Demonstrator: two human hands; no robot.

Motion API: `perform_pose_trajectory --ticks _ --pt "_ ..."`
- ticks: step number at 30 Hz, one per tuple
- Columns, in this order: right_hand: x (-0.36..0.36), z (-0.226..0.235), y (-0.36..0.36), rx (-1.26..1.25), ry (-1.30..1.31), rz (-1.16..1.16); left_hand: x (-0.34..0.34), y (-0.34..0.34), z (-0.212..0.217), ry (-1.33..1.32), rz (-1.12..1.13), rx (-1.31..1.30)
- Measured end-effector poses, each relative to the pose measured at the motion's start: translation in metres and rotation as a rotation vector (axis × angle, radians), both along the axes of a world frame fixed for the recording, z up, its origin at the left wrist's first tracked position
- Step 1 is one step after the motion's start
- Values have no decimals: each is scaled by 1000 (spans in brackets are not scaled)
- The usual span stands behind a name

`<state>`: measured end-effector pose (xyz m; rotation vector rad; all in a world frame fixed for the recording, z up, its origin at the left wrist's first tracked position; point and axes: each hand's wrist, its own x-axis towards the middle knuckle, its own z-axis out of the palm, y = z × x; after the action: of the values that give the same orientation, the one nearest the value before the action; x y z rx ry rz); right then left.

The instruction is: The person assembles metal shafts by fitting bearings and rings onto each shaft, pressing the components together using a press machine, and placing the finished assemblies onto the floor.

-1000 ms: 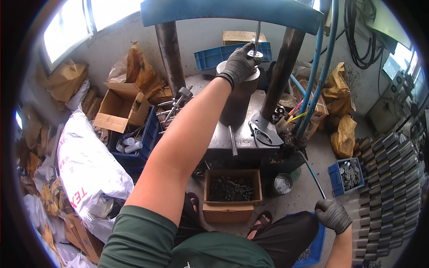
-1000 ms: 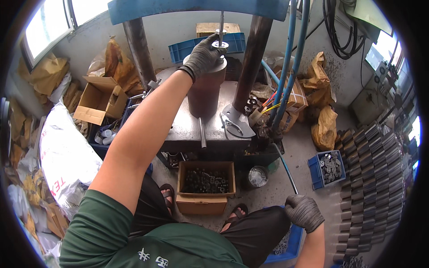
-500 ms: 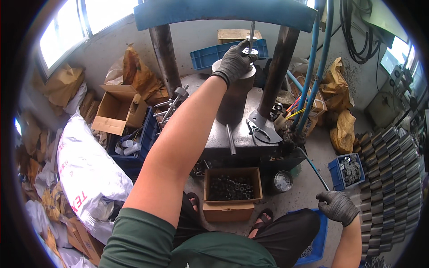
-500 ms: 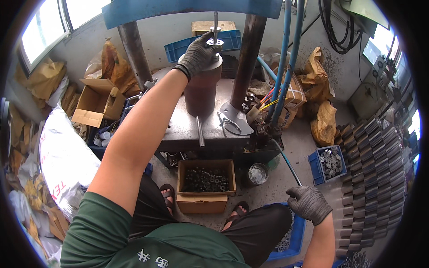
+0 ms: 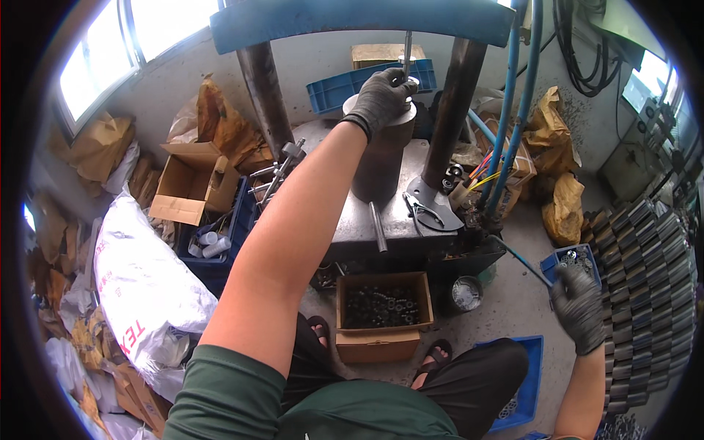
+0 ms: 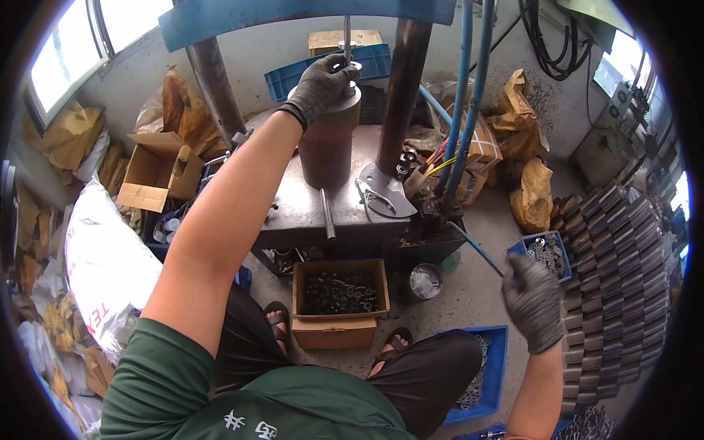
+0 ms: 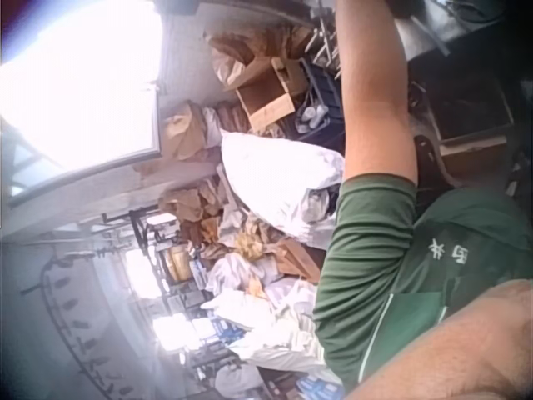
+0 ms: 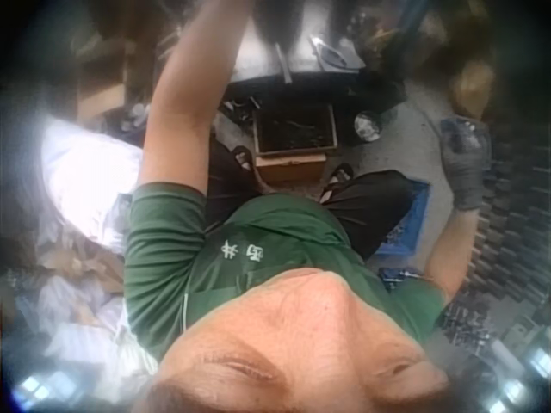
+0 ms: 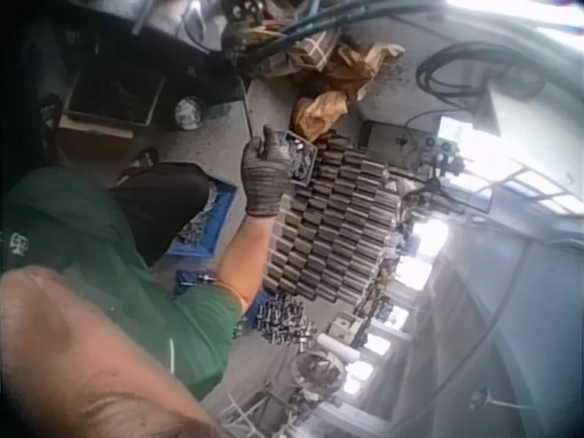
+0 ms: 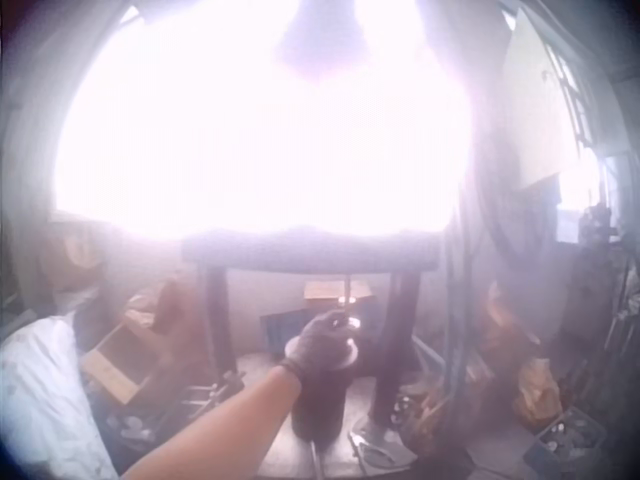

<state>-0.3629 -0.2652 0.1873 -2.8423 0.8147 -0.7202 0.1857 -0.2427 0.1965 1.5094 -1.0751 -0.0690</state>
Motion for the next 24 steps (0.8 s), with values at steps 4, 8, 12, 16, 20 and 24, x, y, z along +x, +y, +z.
perform_pose_trajectory --ticks 4,8,12,16,20,24 --pt "50 31 -63 -331 -477 96 -18 9 8 -69 80 59" --pt "80 55 -127 -284 -527 81 -26 -2 7 73 -12 32" --pt "88 59 -131 -205 -527 75 -13 -8 2 -22 -5 -18" --pt "62 44 -88 -3 -372 -44 -23 0 4 -28 65 50" --pt "-7 -1 -30 293 270 90 -9 2 2 -29 62 21" --pt "-31 -29 13 537 481 152 -7 -7 1 11 4 -33"
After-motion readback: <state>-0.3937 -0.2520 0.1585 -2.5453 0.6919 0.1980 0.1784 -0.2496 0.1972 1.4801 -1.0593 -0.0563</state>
